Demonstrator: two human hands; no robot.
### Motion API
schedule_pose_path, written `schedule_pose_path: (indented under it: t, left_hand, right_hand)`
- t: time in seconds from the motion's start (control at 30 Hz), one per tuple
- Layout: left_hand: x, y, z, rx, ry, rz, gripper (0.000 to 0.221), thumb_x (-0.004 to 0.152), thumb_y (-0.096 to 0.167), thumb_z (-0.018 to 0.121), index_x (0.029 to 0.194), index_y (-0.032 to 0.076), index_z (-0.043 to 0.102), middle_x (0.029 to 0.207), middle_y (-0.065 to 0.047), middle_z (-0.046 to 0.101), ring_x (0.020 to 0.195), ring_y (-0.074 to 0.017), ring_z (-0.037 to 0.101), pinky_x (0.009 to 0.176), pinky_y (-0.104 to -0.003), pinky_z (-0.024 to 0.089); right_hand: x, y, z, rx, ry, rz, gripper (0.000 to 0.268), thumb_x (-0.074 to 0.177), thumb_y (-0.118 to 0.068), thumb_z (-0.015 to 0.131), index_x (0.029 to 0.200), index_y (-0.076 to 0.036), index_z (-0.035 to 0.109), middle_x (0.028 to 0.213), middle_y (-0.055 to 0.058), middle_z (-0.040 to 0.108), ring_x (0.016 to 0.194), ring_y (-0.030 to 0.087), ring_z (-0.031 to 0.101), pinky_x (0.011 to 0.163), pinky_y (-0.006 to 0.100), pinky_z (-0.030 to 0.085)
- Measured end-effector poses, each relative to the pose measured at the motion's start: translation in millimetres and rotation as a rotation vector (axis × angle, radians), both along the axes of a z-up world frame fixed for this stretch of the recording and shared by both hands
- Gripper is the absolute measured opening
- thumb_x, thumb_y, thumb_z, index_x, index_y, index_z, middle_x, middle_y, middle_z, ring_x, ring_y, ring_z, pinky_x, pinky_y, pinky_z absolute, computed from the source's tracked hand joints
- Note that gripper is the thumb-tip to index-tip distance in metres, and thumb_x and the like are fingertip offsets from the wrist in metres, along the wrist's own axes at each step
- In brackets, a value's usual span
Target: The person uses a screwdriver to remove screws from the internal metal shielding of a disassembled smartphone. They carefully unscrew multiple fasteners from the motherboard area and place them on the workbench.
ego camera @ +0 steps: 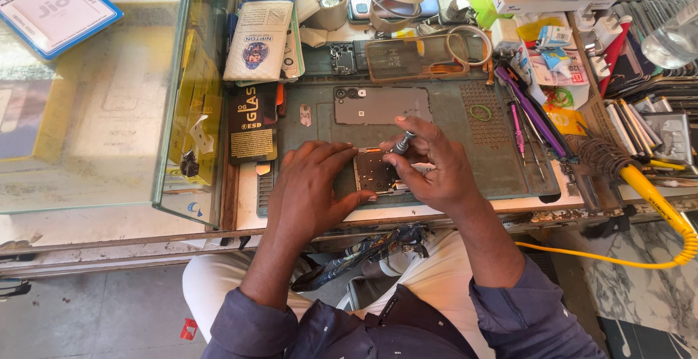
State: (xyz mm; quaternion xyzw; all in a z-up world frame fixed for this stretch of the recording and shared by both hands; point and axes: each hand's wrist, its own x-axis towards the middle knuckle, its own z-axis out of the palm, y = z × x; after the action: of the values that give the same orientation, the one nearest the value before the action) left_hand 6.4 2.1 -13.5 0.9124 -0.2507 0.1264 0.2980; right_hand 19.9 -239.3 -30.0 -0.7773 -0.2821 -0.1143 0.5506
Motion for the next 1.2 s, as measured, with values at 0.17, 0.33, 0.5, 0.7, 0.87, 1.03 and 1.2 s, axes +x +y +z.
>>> schedule_pose_path:
  t: [0.17,0.33,0.5,0.7,0.87,1.03,1.2]
  left_hand:
    - [1.6,-0.3,1.0,0.016,0.007,0.005,0.072,0.071,0.055,0.084,0.122,0.007,0.071,0.127,-0.009,0.069,0.12,-0.0313,0.058,0.097,-0.047,0.042]
    - [2.5,-1.7,0.8,0.013,0.023,0.014,0.071,0.07,0.055,0.084,0.122,0.007,0.072,0.126,-0.008,0.069,0.119,-0.0308,0.058,0.097,-0.046,0.042]
    - [2.6,-0.9,2.0,0.002,0.018,0.009,0.072,0.069,0.055,0.084,0.121,0.007,0.072,0.126,-0.009,0.069,0.119,-0.0311,0.058,0.096,-0.046,0.042]
    - [2.4,-1.1,3.0,0.009,0.021,0.012,0.073,0.069,0.056,0.085,0.121,0.006,0.072,0.125,-0.009,0.069,0.119,-0.0312,0.058,0.097,-0.045,0.042]
    - [1.6,-0.8,3.0,0.0,0.021,0.016,0.072,0.069,0.055,0.085,0.121,0.006,0.072,0.125,-0.008,0.07,0.118,-0.031,0.058,0.097,-0.045,0.042]
    - [2.5,-1.4,2.0,0.007,0.023,0.018,0.073,0.068,0.055,0.085,0.12,0.007,0.073,0.125,-0.008,0.07,0.119,-0.0306,0.058,0.097,-0.045,0.042]
    - [1.8,-0.3,0.8,-0.003,0.019,0.017,0.072,0.068,0.055,0.085,0.121,0.007,0.073,0.125,-0.008,0.07,0.119,-0.031,0.058,0.097,-0.045,0.043]
  right_hand:
    - [-0.8,2.4,5.9,-0.03,-0.173,-0.053,0.051,0.093,0.003,0.075,0.139,-0.007,0.055,0.117,0.016,0.073,0.111,0.022,0.074,0.094,0.032,0.064]
    - [-2.1,1.2,8.0,0.125,0.059,0.071,0.046,0.099,0.006,0.069,0.142,-0.006,0.057,0.124,0.016,0.074,0.12,0.022,0.072,0.102,0.032,0.06]
    - [-0.9,6.9,20.1,-0.063,-0.205,-0.141,0.047,0.087,-0.001,0.077,0.129,-0.009,0.058,0.125,0.011,0.072,0.116,0.018,0.07,0.096,0.031,0.059]
    - [-1.0,8.7,35.3,-0.111,-0.216,-0.149,0.047,0.086,0.004,0.065,0.131,-0.007,0.058,0.141,0.015,0.064,0.137,0.031,0.058,0.117,0.044,0.047]
    - [-0.4,9.4,33.5,-0.171,-0.261,-0.194,0.044,0.087,0.003,0.067,0.129,-0.008,0.059,0.14,0.011,0.067,0.147,0.031,0.053,0.126,0.046,0.04]
    - [1.3,8.0,29.8,-0.166,-0.273,-0.188,0.048,0.088,-0.001,0.076,0.132,-0.008,0.059,0.14,0.011,0.066,0.147,0.031,0.051,0.125,0.046,0.039]
    - [-1.2,8.5,32.4,-0.14,-0.231,-0.13,0.052,0.083,0.008,0.062,0.132,-0.009,0.058,0.144,0.012,0.064,0.151,0.032,0.047,0.127,0.046,0.036]
